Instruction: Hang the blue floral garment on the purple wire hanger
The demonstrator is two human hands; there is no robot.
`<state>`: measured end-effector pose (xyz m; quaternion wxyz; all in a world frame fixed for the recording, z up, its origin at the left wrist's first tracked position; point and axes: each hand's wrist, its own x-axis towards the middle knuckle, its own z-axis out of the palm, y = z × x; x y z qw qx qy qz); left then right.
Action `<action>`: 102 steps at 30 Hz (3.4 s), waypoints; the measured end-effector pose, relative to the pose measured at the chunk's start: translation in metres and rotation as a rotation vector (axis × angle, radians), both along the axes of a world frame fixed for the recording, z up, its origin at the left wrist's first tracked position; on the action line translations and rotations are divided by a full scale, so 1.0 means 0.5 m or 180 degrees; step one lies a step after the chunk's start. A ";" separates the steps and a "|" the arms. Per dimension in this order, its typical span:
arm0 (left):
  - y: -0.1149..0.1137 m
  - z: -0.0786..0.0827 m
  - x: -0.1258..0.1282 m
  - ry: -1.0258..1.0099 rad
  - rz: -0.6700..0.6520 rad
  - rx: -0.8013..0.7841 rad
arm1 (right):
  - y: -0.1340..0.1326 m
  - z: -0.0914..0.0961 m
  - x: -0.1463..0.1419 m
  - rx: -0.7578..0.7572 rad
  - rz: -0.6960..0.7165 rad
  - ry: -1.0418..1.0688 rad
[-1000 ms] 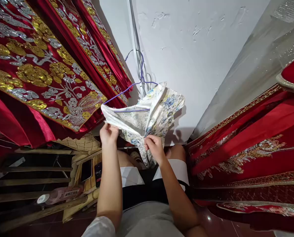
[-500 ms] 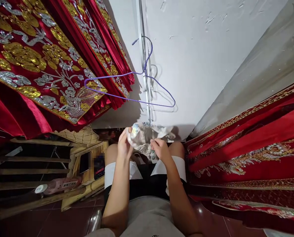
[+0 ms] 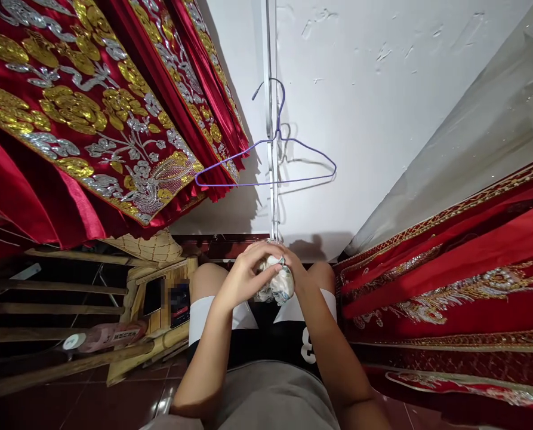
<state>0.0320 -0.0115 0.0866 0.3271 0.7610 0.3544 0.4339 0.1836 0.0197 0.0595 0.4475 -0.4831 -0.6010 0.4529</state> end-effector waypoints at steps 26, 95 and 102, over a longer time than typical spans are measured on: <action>0.025 0.034 -0.137 0.1004 0.0245 -0.0531 | 0.274 0.052 0.020 0.1098 -0.0438 -0.0110; 0.221 0.172 -0.067 0.0489 0.1154 0.1390 | 0.085 0.137 0.075 0.1059 -0.0522 -0.0490; 0.252 0.173 -0.119 0.0741 0.1204 0.1384 | 0.095 0.166 0.191 0.1782 -0.1788 0.0012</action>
